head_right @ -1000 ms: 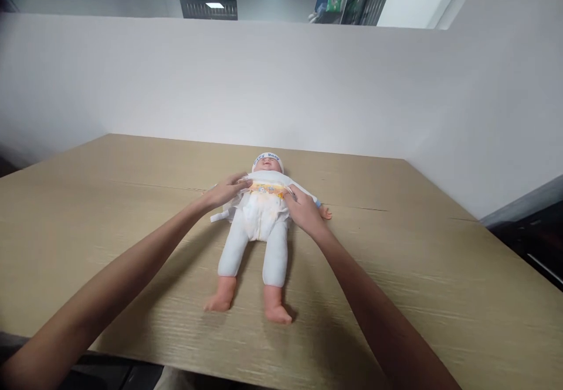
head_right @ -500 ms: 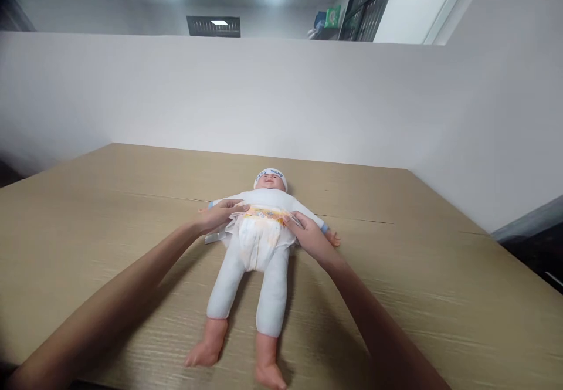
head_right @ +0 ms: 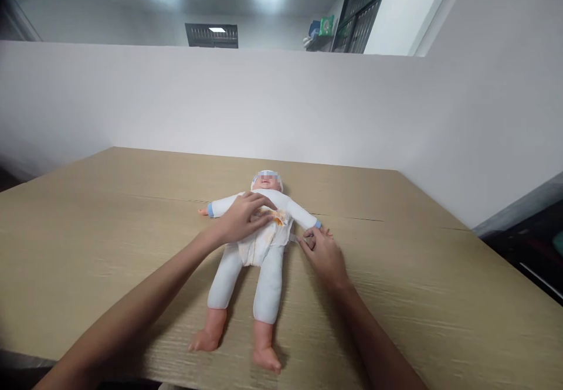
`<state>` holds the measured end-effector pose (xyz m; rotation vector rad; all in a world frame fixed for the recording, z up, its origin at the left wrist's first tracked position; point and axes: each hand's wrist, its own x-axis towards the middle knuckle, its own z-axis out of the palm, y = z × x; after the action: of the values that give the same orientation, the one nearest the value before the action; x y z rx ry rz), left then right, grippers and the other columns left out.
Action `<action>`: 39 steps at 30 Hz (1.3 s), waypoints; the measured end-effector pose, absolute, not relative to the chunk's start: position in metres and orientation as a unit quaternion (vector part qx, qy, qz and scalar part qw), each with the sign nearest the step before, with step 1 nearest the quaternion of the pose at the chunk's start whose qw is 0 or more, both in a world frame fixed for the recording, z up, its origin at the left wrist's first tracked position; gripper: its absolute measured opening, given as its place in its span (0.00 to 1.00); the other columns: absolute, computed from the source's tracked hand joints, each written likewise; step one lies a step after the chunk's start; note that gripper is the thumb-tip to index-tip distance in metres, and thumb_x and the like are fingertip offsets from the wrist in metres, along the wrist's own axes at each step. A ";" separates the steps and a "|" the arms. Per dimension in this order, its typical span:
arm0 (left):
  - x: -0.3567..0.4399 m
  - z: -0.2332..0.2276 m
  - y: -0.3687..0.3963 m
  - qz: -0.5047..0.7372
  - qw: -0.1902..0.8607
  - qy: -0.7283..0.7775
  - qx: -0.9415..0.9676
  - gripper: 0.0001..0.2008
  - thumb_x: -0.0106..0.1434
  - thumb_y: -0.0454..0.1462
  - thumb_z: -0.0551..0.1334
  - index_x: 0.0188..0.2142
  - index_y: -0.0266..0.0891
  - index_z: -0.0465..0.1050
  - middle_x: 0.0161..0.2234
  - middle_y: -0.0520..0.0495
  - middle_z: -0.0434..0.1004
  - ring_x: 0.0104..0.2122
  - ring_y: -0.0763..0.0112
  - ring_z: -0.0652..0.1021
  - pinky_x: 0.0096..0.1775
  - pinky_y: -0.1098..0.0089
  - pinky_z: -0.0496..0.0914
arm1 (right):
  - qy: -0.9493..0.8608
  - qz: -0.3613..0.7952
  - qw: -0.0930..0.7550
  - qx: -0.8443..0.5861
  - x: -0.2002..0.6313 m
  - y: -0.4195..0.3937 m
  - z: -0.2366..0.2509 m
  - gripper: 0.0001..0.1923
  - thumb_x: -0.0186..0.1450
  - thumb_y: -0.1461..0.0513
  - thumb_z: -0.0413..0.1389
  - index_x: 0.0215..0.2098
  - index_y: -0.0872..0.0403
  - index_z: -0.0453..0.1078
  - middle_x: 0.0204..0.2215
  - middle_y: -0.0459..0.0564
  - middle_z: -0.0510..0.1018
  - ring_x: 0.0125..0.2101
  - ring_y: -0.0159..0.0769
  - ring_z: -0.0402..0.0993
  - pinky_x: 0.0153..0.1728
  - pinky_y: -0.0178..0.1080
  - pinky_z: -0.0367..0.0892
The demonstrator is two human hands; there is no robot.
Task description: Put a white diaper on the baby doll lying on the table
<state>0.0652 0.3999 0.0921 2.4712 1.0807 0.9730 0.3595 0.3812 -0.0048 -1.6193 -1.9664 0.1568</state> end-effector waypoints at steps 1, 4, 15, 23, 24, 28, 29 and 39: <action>0.074 0.091 0.398 0.312 0.118 0.370 0.867 0.13 0.76 0.46 0.61 0.52 0.46 0.80 0.55 0.47 0.83 0.56 0.52 0.75 0.60 0.51 0.66 | -0.736 0.058 0.287 -0.610 0.359 0.382 -0.005 0.17 0.71 0.45 0.56 0.38 0.48 0.72 0.26 0.47 0.76 0.32 0.45 0.74 0.34 0.42 0.63; 0.091 0.083 0.399 0.264 0.073 0.396 0.876 0.15 0.76 0.49 0.60 0.51 0.48 0.82 0.56 0.47 0.82 0.56 0.48 0.72 0.58 0.48 0.66 | -0.729 0.068 0.287 -0.617 0.358 0.383 -0.006 0.16 0.70 0.46 0.58 0.38 0.48 0.70 0.27 0.47 0.76 0.33 0.45 0.75 0.36 0.42 0.64; 0.090 0.072 0.400 0.240 0.051 0.431 0.868 0.27 0.64 0.59 0.70 0.58 0.53 0.80 0.61 0.49 0.77 0.59 0.44 0.68 0.61 0.45 0.63 | -0.682 0.252 0.305 -0.614 0.362 0.382 -0.001 0.24 0.62 0.39 0.61 0.25 0.48 0.66 0.21 0.43 0.68 0.25 0.37 0.62 0.29 0.39 0.53; 0.093 0.069 0.400 0.243 0.057 0.447 0.859 0.29 0.60 0.59 0.72 0.57 0.53 0.80 0.62 0.49 0.76 0.59 0.44 0.68 0.60 0.45 0.63 | -0.675 0.375 0.363 -0.521 0.350 0.388 0.041 0.28 0.67 0.35 0.55 0.28 0.48 0.62 0.22 0.39 0.60 0.24 0.33 0.56 0.28 0.38 0.55; 0.093 0.069 0.400 0.240 0.060 0.447 0.860 0.30 0.60 0.59 0.72 0.57 0.53 0.79 0.62 0.49 0.76 0.59 0.44 0.68 0.60 0.45 0.63 | -0.674 0.390 0.365 -0.510 0.344 0.391 0.045 0.28 0.67 0.36 0.56 0.28 0.48 0.62 0.21 0.38 0.59 0.24 0.32 0.55 0.28 0.38 0.54; 0.093 0.070 0.402 0.237 0.073 0.451 0.857 0.33 0.58 0.61 0.72 0.58 0.50 0.77 0.62 0.45 0.76 0.59 0.42 0.68 0.59 0.43 0.63 | -0.687 0.414 0.355 -0.481 0.315 0.409 0.052 0.26 0.66 0.38 0.57 0.26 0.48 0.60 0.20 0.38 0.62 0.23 0.32 0.57 0.28 0.38 0.57; 0.093 0.070 0.402 0.239 0.076 0.452 0.856 0.34 0.58 0.61 0.72 0.59 0.49 0.77 0.62 0.44 0.76 0.59 0.41 0.68 0.59 0.43 0.63 | -0.688 0.413 0.355 -0.480 0.308 0.413 0.052 0.26 0.66 0.39 0.56 0.26 0.48 0.61 0.20 0.39 0.63 0.24 0.32 0.59 0.29 0.38 0.59; 0.092 0.065 0.405 0.254 0.086 0.445 0.854 0.31 0.58 0.54 0.73 0.58 0.47 0.74 0.61 0.43 0.76 0.58 0.40 0.69 0.58 0.43 0.64 | -0.736 0.242 0.445 -0.449 0.288 0.376 0.040 0.15 0.75 0.48 0.57 0.48 0.50 0.73 0.50 0.55 0.80 0.49 0.45 0.78 0.52 0.47 0.76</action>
<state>0.0924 0.4052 0.0650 2.5461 1.3257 0.7567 0.2884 0.3763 0.0402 -1.1137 -1.8246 0.6005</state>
